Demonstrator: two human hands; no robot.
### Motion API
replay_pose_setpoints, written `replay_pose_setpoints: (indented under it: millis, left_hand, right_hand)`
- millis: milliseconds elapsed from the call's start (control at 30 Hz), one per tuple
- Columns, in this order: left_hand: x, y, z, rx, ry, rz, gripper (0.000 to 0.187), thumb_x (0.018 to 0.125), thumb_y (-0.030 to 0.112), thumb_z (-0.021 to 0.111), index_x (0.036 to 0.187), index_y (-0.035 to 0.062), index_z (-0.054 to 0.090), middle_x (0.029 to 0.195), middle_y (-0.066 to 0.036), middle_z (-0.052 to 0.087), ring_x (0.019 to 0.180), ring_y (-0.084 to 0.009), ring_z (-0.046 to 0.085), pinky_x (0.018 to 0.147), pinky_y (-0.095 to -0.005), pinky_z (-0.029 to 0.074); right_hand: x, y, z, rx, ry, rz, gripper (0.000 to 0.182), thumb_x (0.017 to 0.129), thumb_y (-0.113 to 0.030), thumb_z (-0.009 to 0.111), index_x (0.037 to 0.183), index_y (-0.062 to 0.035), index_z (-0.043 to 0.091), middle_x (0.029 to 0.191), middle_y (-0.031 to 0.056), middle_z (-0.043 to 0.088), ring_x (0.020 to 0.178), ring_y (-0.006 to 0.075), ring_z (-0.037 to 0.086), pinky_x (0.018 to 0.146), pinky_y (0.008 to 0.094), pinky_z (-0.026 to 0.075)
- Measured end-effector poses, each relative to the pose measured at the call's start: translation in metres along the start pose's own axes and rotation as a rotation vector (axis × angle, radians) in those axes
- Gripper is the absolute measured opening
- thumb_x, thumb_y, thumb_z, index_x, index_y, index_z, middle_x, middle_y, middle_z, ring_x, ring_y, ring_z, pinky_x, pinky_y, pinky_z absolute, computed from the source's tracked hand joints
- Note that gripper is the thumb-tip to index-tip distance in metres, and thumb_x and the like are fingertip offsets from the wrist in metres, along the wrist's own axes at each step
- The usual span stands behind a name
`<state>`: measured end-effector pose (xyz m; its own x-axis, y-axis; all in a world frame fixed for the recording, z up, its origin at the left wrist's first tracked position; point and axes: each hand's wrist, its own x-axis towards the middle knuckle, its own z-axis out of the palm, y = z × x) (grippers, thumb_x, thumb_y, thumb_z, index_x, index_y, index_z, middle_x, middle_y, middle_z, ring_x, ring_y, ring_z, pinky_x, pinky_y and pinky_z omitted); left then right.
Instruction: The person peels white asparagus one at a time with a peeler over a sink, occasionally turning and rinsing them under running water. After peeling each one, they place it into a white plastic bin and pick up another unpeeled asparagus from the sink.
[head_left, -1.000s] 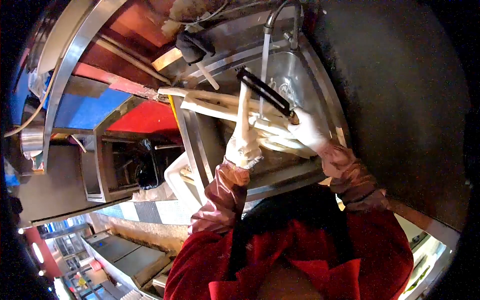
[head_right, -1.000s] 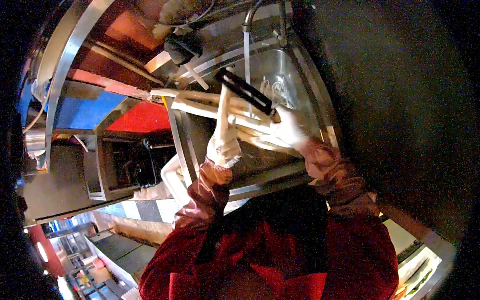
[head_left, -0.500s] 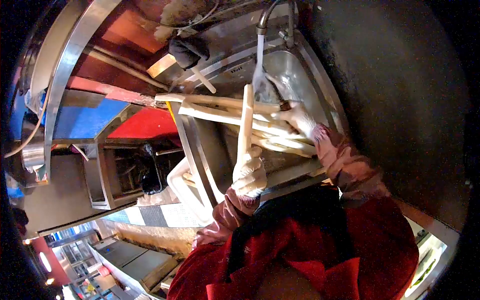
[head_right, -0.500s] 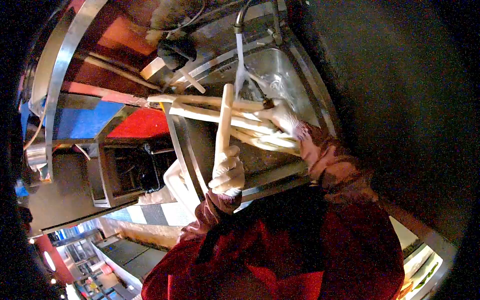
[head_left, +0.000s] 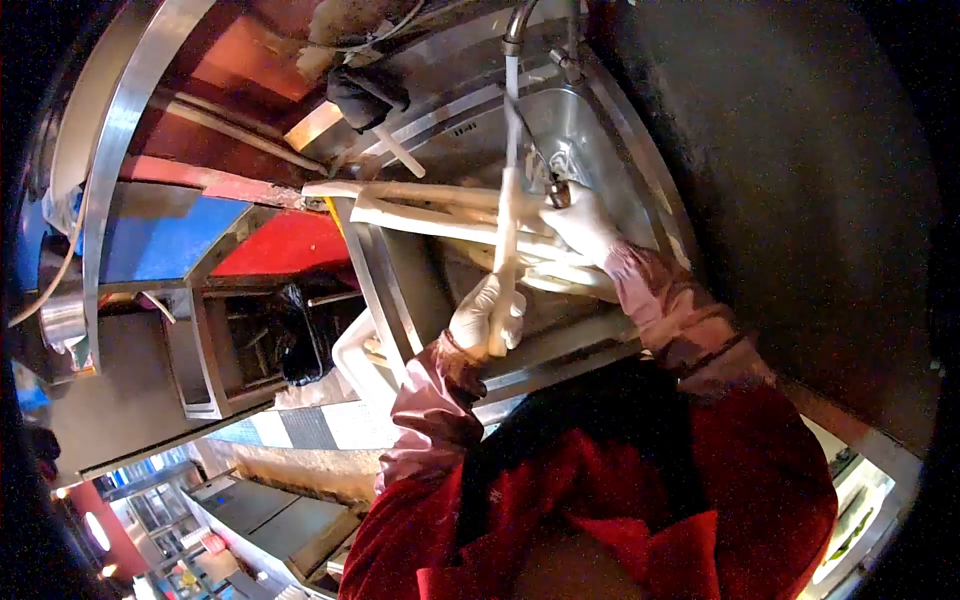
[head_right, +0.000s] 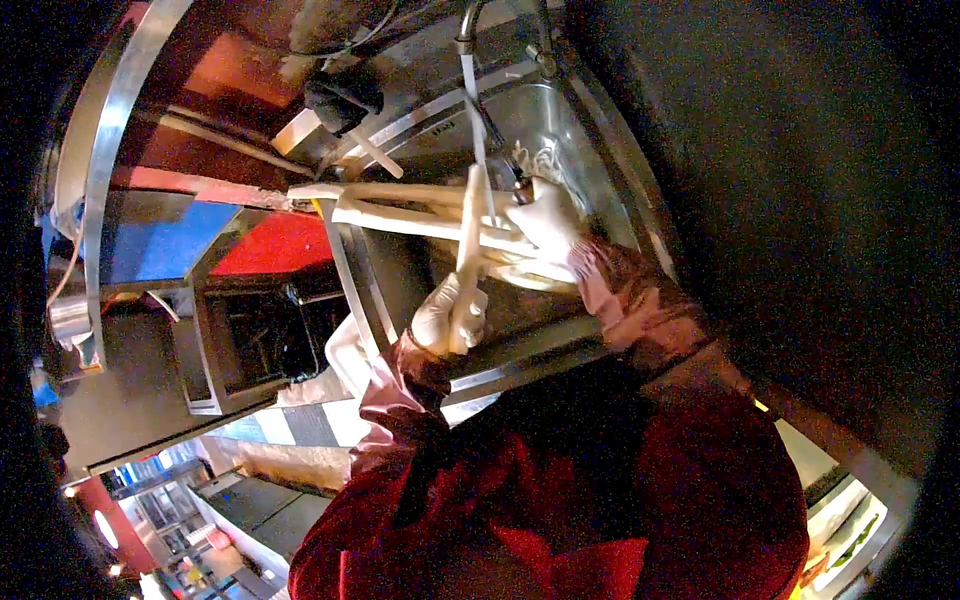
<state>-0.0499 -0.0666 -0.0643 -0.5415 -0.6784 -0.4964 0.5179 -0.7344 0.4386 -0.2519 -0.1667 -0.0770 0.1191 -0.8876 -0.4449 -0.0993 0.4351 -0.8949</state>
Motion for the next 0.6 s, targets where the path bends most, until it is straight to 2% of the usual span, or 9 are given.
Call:
replay_pose_setpoints:
  millis: [133,200,233,267,333,367,400,467,600]
  left_hand:
    - [-0.003,0.010,0.009,0.107,0.137,0.120,0.037,0.091,0.044,0.048,0.110,0.0119,0.046,0.074,-0.005,0.054,0.050,-0.0147,0.051,0.040,-0.0292,0.043]
    - [-0.004,0.015,0.024,0.127,0.166,0.147,0.036,0.092,0.042,0.048,0.111,0.0116,0.046,0.072,-0.005,0.054,0.048,-0.0149,0.051,0.038,-0.0286,0.042]
    - [-0.005,0.019,0.035,0.263,0.310,0.114,0.036,0.092,0.041,0.048,0.112,0.0113,0.045,0.071,-0.005,0.053,0.046,-0.0150,0.050,0.036,-0.0283,0.041]
    - [-0.007,0.022,0.041,0.399,0.455,0.077,0.035,0.092,0.040,0.048,0.113,0.0111,0.045,0.069,-0.005,0.053,0.043,-0.0152,0.048,0.035,-0.0280,0.039]
    - [-0.013,0.016,0.029,0.487,0.428,0.103,0.036,0.093,0.038,0.048,0.116,0.0111,0.044,0.066,-0.004,0.051,0.040,-0.0152,0.046,0.034,-0.0280,0.038]
    - [-0.015,0.011,0.018,0.505,0.319,0.139,0.036,0.093,0.037,0.048,0.116,0.0110,0.044,0.066,-0.004,0.051,0.040,-0.0148,0.047,0.034,-0.0282,0.039]
    - [-0.018,0.008,0.010,0.523,0.212,0.175,0.035,0.093,0.036,0.048,0.117,0.0109,0.044,0.066,-0.004,0.051,0.040,-0.0145,0.047,0.034,-0.0283,0.039]
    - [-0.016,0.013,0.003,0.544,0.120,0.182,0.038,0.094,0.040,0.043,0.117,0.0096,0.044,0.065,-0.005,0.052,0.041,-0.0152,0.049,0.035,-0.0280,0.041]
    - [-0.009,0.018,-0.003,-0.043,0.070,0.098,0.045,0.095,0.048,0.031,0.098,0.0085,0.051,0.069,-0.007,0.055,0.042,-0.0161,0.050,0.034,-0.0280,0.041]
  right_hand:
    - [-0.037,-0.001,-0.012,-0.964,0.135,-0.549,0.026,0.072,-0.016,0.068,0.094,-0.0052,0.058,0.074,0.0119,0.063,0.062,0.0233,0.061,0.060,0.0379,0.049]
    - [-0.038,0.010,-0.006,-1.101,0.002,-0.584,0.027,0.073,-0.019,0.066,0.096,-0.0066,0.059,0.074,0.0144,0.062,0.064,0.0257,0.061,0.060,0.0401,0.049]
    - [-0.031,0.019,-0.004,-0.999,0.165,-0.975,0.025,0.074,-0.017,0.062,0.097,-0.0087,0.060,0.073,0.0152,0.061,0.064,0.0296,0.061,0.057,0.0423,0.048]
    - [-0.021,0.025,-0.009,-0.997,0.167,-0.976,0.025,0.074,-0.017,0.062,0.097,-0.0087,0.060,0.073,0.0152,0.061,0.064,0.0296,0.061,0.057,0.0423,0.048]
    - [0.003,0.020,-0.026,-1.022,0.053,-0.407,0.022,0.073,-0.014,0.060,0.095,-0.0094,0.060,0.074,0.0153,0.061,0.066,0.0339,0.061,0.059,0.0434,0.048]
    - [0.013,0.016,-0.038,-1.093,0.197,-0.496,0.021,0.076,-0.014,0.058,0.096,-0.0086,0.061,0.078,0.0152,0.063,0.069,0.0353,0.061,0.061,0.0444,0.048]
    - [0.024,0.008,-0.050,-0.934,0.119,-0.248,0.021,0.078,-0.017,0.059,0.096,-0.0076,0.061,0.081,0.0170,0.064,0.072,0.0345,0.062,0.063,0.0446,0.048]
    - [0.024,0.002,-0.061,-1.006,0.144,-0.187,0.021,0.079,-0.020,0.059,0.096,-0.0064,0.061,0.081,0.0171,0.064,0.071,0.0341,0.062,0.063,0.0438,0.048]
    - [-0.030,-0.004,-0.026,-0.941,0.004,-0.404,0.025,0.076,-0.017,0.064,0.097,-0.0061,0.060,0.077,0.0167,0.062,0.067,0.0316,0.062,0.057,0.0404,0.048]
